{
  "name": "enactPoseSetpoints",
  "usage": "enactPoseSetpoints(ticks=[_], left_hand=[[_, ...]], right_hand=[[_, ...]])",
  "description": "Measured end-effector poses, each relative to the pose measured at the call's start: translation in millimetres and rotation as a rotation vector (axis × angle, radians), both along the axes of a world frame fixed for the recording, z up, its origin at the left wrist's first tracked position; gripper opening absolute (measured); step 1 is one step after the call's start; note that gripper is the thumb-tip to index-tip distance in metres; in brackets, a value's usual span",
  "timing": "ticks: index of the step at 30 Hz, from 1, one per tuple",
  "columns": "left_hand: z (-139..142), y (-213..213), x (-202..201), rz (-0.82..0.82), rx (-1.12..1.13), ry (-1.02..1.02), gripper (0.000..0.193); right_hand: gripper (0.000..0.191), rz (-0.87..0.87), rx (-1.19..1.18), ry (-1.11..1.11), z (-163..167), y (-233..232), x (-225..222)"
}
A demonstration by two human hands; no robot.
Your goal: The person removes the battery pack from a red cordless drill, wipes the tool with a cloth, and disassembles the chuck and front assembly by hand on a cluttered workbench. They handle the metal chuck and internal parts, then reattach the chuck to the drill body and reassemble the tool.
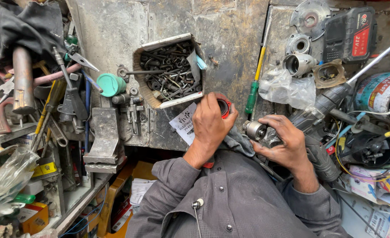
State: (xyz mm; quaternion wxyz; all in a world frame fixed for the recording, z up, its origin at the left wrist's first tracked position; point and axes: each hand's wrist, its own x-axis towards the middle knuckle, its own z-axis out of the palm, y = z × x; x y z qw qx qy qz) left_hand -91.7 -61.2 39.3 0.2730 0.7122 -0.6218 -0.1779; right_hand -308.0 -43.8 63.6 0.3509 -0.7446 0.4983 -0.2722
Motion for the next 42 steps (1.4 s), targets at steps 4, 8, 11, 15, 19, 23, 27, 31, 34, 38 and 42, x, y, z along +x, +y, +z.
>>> enactPoseSetpoints(ticks=[4, 8, 11, 15, 19, 23, 27, 31, 34, 38, 42], left_hand=[[2, 1, 0, 0.001, -0.007, -0.055, 0.047], [8, 8, 4, -0.008, 0.033, 0.025, 0.074], [12, 17, 5, -0.013, 0.034, 0.121, 0.096], [16, 32, 15, -0.059, 0.083, 0.236, 0.104], [15, 44, 29, -0.092, 0.118, 0.269, 0.100], [10, 52, 36, -0.085, 0.104, 0.321, 0.098], [5, 52, 40, -0.046, 0.090, 0.341, 0.095], [1, 53, 46, -0.063, 0.063, 0.406, 0.093], [-4, 54, 51, -0.054, 0.072, 0.447, 0.090], [-8, 57, 58, -0.039, 0.095, 0.517, 0.089], [-8, 60, 63, -0.020, 0.089, 0.553, 0.089]], right_hand=[[0.059, -0.006, -0.001, -0.012, 1, -2, -1], [0.058, -0.032, -0.001, 0.004, 3, 7, -3], [0.058, -0.046, -0.017, -0.008, 3, 11, -6], [0.058, -0.068, -0.016, -0.010, 4, 14, -6], [0.058, -0.064, -0.024, -0.016, 10, 10, 2], [0.058, -0.019, -0.059, 0.001, 20, -2, 20], [0.057, 0.058, -0.079, 0.027, 33, -18, 44], [0.056, 0.118, -0.097, 0.109, 40, -35, 69], [0.056, 0.195, -0.094, 0.174, 44, -44, 86], [0.058, 0.295, -0.055, 0.293, 46, -50, 107], [0.057, 0.352, -0.085, 0.386, 46, -54, 123]])
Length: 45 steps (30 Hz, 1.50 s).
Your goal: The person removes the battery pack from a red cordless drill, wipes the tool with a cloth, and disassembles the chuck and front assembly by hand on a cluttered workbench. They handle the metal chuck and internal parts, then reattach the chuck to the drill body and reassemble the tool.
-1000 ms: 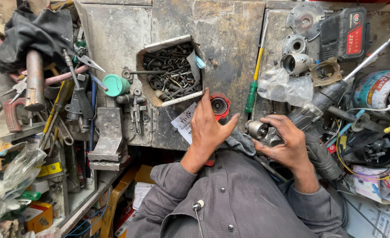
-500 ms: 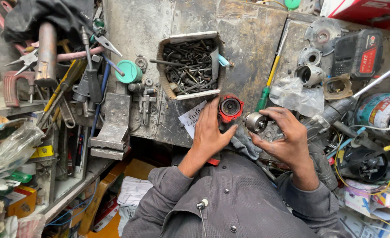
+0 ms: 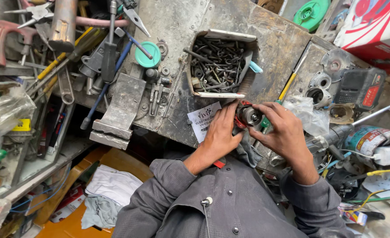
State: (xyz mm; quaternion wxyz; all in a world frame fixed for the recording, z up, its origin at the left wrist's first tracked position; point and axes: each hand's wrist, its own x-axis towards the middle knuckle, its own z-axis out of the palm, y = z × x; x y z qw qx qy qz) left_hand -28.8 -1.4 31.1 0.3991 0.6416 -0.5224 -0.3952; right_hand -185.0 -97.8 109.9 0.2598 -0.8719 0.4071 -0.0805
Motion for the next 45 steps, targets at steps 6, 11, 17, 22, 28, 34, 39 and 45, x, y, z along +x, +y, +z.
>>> enactPoseSetpoints(ticks=[6, 11, 17, 22, 28, 34, 39, 45], left_hand=[[0, 5, 7, 0.013, -0.051, 0.037, 0.091], [-6, 6, 9, 0.017, -0.055, 0.038, 0.091], [-10, 10, 10, 0.011, -0.072, 0.032, 0.092], [-10, 11, 13, 0.017, -0.074, 0.033, 0.093], [-8, 12, 14, 0.017, -0.065, 0.041, 0.093], [-12, 12, 13, 0.019, -0.073, 0.047, 0.093], [-15, 14, 11, 0.014, -0.077, 0.054, 0.094], [-16, 14, 10, 0.014, -0.047, 0.054, 0.093]], right_hand=[[0.057, 0.059, 0.017, -0.002, 0, -1, 9], [0.058, 0.100, 0.034, 0.032, 2, -2, 13], [0.055, 0.094, 0.097, 0.032, 6, -1, 18], [0.055, 0.133, 0.081, 0.080, 6, 0, 21], [0.056, 0.164, 0.042, 0.102, 3, 3, 25], [0.055, 0.189, 0.038, 0.147, 2, 4, 27], [0.057, 0.141, 0.029, 0.148, 1, 8, 28], [0.057, 0.148, 0.051, 0.166, 3, 8, 30]])
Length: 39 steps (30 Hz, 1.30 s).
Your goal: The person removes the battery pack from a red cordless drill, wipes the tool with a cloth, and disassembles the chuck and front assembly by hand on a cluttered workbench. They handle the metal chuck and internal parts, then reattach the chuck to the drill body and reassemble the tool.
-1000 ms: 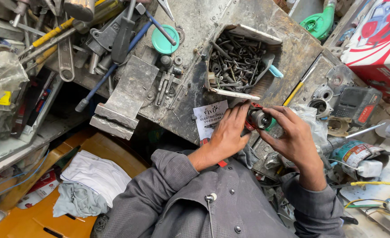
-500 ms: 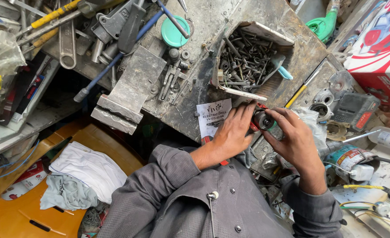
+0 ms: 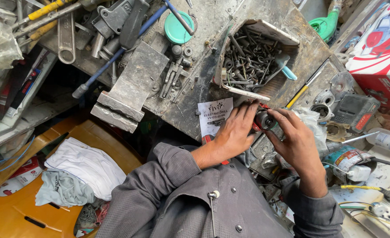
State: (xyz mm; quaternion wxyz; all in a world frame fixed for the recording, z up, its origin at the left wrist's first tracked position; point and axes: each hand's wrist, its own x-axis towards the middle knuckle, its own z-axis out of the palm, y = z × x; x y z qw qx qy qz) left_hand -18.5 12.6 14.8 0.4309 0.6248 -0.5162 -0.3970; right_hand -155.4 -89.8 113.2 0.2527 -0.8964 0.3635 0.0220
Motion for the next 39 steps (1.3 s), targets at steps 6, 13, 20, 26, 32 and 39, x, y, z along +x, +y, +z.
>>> enactPoseSetpoints(ticks=[6, 13, 20, 26, 32, 39], left_hand=[[1, 0, 1, 0.013, -0.017, 0.011, 0.093], [1, 2, 2, 0.014, -0.019, 0.031, 0.093], [3, 1, 4, -0.004, 0.002, 0.048, 0.091], [7, 0, -1, 0.010, -0.028, 0.019, 0.088], [-1, -2, -5, 0.028, -0.028, 0.068, 0.087], [-5, -6, -13, -0.011, 0.055, -0.039, 0.091]], right_hand=[[0.056, 0.002, -0.027, 0.049, 3, 4, 7], [0.058, 0.021, -0.061, 0.056, 2, 8, 13], [0.054, 0.016, -0.111, 0.032, -6, 13, 11], [0.049, 0.049, -0.099, 0.043, -6, 7, 4], [0.051, 0.103, -0.082, 0.125, -3, 0, -4], [0.063, 0.435, -0.269, 0.040, -1, -14, -22]])
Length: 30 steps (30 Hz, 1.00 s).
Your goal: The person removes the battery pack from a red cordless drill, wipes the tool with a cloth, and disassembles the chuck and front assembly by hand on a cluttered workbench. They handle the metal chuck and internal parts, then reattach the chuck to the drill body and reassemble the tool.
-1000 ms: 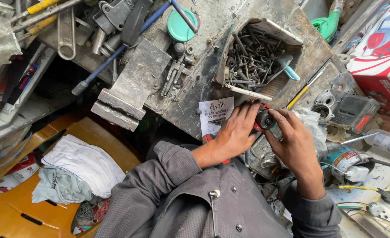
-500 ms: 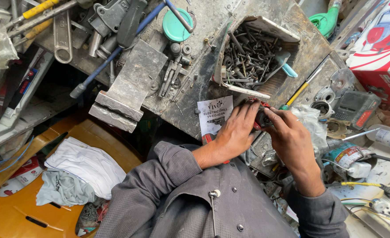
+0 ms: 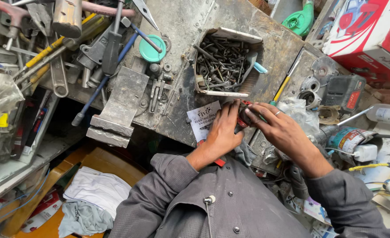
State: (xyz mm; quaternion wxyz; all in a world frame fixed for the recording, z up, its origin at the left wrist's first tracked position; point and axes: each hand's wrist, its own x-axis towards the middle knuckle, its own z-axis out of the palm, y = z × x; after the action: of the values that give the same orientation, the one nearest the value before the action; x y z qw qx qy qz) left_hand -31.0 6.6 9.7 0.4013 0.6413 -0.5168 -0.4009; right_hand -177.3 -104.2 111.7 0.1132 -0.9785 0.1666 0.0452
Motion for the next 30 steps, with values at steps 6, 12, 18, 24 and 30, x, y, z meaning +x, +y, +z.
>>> enactPoseSetpoints(ticks=[6, 12, 18, 24, 30], left_hand=[[3, 1, -5, -0.021, 0.038, 0.016, 0.093], [6, -1, -7, -0.029, 0.011, 0.031, 0.095], [7, -4, -8, -0.033, 0.078, 0.055, 0.096], [11, -7, -13, -0.050, 0.105, -0.023, 0.093], [12, -6, -23, -0.040, 0.102, -0.079, 0.089]], right_hand=[[0.057, 0.176, -0.007, -0.044, -8, -16, -19], [0.049, 0.261, -0.033, -0.046, -20, -28, -28], [0.042, 0.146, -0.027, -0.095, -24, -24, -27], [0.019, -0.067, -0.078, -0.225, -22, -4, -27], [0.024, -0.254, -0.133, -0.378, -25, 18, -28]])
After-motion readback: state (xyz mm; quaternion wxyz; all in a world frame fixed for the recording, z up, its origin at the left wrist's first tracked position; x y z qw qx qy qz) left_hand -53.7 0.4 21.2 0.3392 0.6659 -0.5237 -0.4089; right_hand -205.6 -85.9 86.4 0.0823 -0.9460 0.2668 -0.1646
